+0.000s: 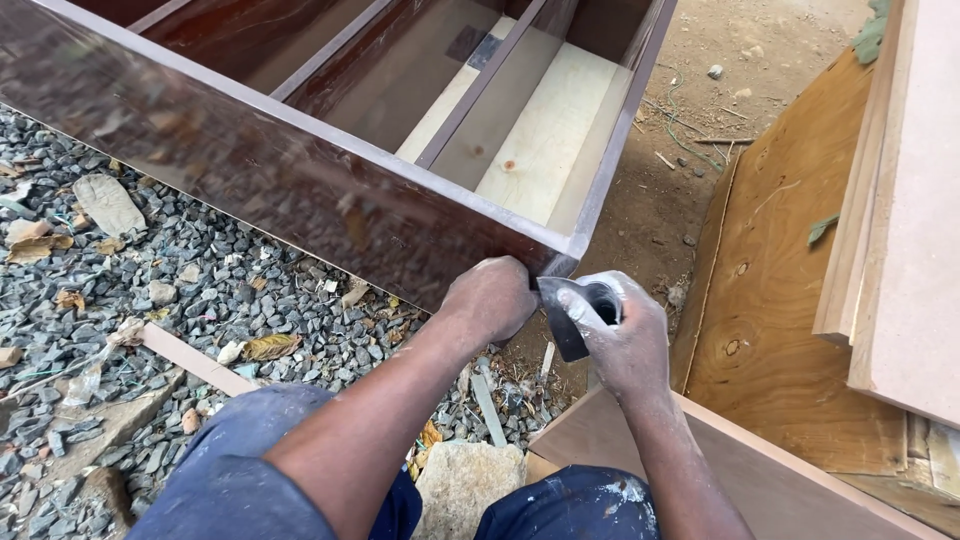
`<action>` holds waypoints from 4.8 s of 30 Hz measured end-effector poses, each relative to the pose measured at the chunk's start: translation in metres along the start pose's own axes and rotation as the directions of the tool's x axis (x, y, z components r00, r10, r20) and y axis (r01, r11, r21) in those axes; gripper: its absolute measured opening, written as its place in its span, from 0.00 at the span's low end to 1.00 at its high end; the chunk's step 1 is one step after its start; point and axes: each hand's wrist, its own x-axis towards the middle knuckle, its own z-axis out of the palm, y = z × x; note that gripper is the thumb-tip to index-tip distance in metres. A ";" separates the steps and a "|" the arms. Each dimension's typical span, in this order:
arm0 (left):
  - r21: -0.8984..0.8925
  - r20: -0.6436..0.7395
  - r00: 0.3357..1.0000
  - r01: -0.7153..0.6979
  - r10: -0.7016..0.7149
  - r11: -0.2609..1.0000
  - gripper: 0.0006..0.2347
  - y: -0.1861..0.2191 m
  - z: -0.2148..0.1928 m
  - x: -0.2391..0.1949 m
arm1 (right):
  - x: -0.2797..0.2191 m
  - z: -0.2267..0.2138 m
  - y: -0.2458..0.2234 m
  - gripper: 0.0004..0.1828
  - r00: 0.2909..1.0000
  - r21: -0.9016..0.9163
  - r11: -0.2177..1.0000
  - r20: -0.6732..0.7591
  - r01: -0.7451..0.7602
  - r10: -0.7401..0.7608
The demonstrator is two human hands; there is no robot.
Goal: The person uses a sanding block to smooth the edges and interior surfaces of a wooden drawer or cabinet. They work on the exterior corners and then move to the interior dividers and bottom panels.
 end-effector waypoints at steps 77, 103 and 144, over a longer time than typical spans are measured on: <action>-0.929 0.303 0.878 0.358 -0.370 0.089 0.10 0.000 -0.116 -0.252 | -0.144 -0.099 -0.305 0.22 0.303 0.428 0.089 0.465 -0.900 0.832; -0.408 0.501 0.851 0.390 -0.155 0.825 0.07 -0.033 -0.221 -0.195 | -0.130 0.024 -0.410 0.18 0.077 0.782 -0.004 0.066 -0.623 0.995; -0.162 0.748 0.651 -0.013 0.131 0.987 0.26 -0.188 0.003 0.089 | -0.025 0.283 -0.024 0.18 -0.022 0.636 0.366 -0.516 -0.679 0.857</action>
